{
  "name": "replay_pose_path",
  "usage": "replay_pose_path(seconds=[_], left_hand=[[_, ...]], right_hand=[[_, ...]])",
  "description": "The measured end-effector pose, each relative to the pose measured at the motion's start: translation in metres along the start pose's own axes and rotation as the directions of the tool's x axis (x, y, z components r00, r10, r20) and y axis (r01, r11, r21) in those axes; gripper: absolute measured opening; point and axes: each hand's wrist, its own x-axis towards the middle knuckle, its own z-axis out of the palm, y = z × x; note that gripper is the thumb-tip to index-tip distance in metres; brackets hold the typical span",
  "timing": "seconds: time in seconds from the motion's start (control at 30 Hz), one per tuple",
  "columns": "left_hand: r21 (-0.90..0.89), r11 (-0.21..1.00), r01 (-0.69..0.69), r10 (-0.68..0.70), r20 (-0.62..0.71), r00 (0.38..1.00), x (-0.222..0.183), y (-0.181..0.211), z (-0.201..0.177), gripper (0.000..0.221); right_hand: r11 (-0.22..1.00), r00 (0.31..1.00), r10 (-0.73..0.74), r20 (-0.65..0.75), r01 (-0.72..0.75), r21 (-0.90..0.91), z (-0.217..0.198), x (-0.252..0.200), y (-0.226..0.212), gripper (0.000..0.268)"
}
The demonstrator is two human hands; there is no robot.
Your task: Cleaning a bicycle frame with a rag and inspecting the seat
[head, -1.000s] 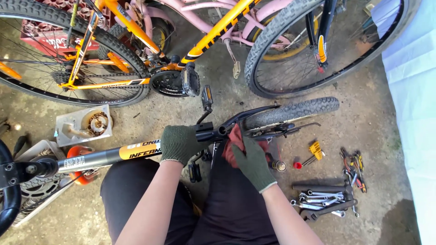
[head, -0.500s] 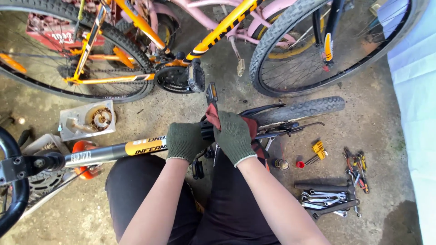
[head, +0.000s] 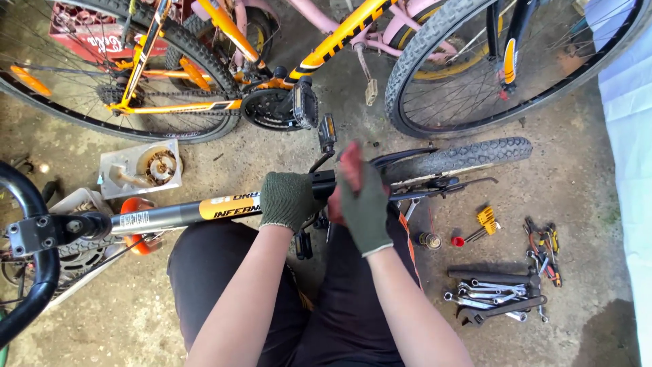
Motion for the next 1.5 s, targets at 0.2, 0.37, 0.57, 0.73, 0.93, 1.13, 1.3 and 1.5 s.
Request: replay_pose_path(seconds=[0.2,0.37,0.57,0.73,0.93,1.13,1.3,1.5], left_hand=[[0.0,1.0,0.014,-0.014,-0.006,1.0,-0.003,0.001,-0.001,0.011],[-0.003,1.0,0.015,-0.015,-0.012,1.0,-0.006,0.002,0.0,0.01],[-0.003,1.0,0.001,-0.001,-0.023,1.0,-0.004,0.004,-0.002,0.009],[-0.007,1.0,-0.011,0.011,-0.023,1.0,-0.004,0.003,-0.002,0.008],[-0.013,1.0,-0.004,0.004,-0.019,1.0,-0.005,0.002,0.0,0.008],[-0.007,1.0,-0.024,0.023,-0.034,0.999,-0.009,0.004,-0.004,0.013],[-0.01,1.0,-0.025,0.025,-0.034,0.999,-0.007,0.005,-0.01,0.013],[-0.008,0.999,-0.045,0.044,-0.033,0.998,-0.007,0.007,-0.014,0.012]], right_hand=[[0.644,0.738,-0.64,-0.215,0.362,-0.674,0.048,0.014,0.045,0.04],[0.675,0.935,-0.137,0.326,0.329,-0.66,0.013,0.027,-0.035,0.026],[0.695,0.978,-0.026,0.206,0.165,-0.699,0.042,0.065,0.063,0.026],[0.828,0.989,-0.033,0.143,0.107,-0.551,0.026,0.059,0.043,0.029],[0.789,0.917,-0.385,0.102,0.384,-0.479,0.013,0.001,0.02,0.037],[0.796,0.869,-0.482,0.116,0.489,-0.357,0.001,-0.015,0.038,0.063],[0.809,0.831,-0.492,0.258,0.546,-0.216,-0.023,-0.02,0.043,0.06],[0.683,0.855,-0.408,0.321,0.519,-0.514,-0.046,-0.017,0.042,0.078]])
